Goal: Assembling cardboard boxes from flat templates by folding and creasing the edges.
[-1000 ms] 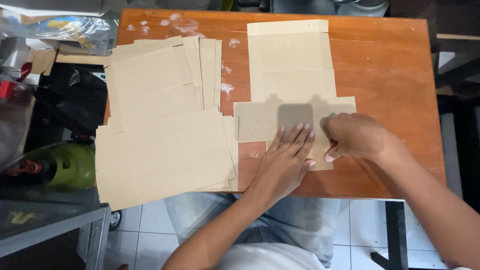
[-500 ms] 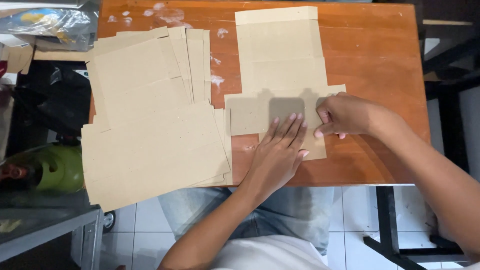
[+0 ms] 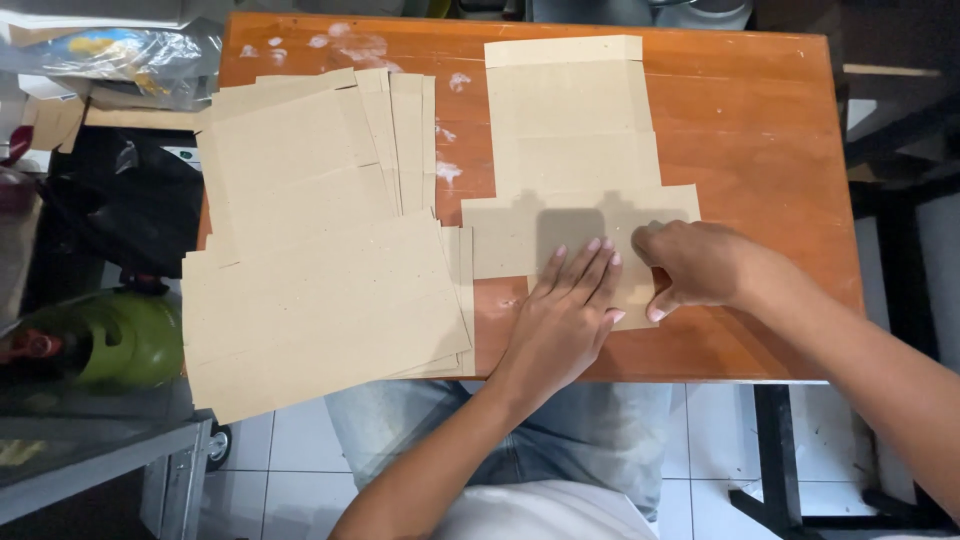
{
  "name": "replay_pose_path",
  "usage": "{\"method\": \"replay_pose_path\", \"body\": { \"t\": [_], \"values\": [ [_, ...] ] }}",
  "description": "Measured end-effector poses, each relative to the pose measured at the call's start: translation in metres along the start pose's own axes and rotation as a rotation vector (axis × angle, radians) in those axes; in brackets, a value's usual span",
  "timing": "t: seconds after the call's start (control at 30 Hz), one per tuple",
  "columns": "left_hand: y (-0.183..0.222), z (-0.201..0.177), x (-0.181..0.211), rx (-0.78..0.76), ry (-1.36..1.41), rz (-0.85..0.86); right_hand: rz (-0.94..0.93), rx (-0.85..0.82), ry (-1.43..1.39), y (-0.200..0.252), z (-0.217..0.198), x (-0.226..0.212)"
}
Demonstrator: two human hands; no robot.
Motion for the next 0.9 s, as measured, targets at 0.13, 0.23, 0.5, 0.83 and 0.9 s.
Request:
{"method": "replay_pose_path", "body": {
  "t": [0.13, 0.23, 0.5, 0.83, 0.9],
  "values": [
    [-0.001, -0.001, 0.000, -0.021, -0.005, -0.003, -0.019, 0.049, 0.041, -0.010, 0.018, 0.007],
    [0.001, -0.002, 0.002, -0.029, -0.010, -0.012, -0.049, 0.061, -0.079, 0.001, 0.016, 0.005],
    [-0.005, 0.003, 0.001, -0.130, 0.007, -0.068, -0.030, 0.124, -0.246, -0.005, -0.007, 0.017],
    [-0.003, 0.002, 0.000, -0.140, -0.028, -0.044, -0.245, 0.041, -0.676, -0.024, 0.001, 0.038],
    [-0.003, 0.005, 0.000, -0.158, -0.053, -0.043, -0.258, 0.143, -0.847, -0.014, 0.002, 0.039]
  ]
}}
Point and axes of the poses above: each hand's wrist, its own y-axis away from the middle knuckle, its own z-axis out of the palm, x = y × z, the point moved 3 cm from there along -y, towards the middle knuckle, and after that the axes turned 9 degrees about -x, right-handed, at the moved point
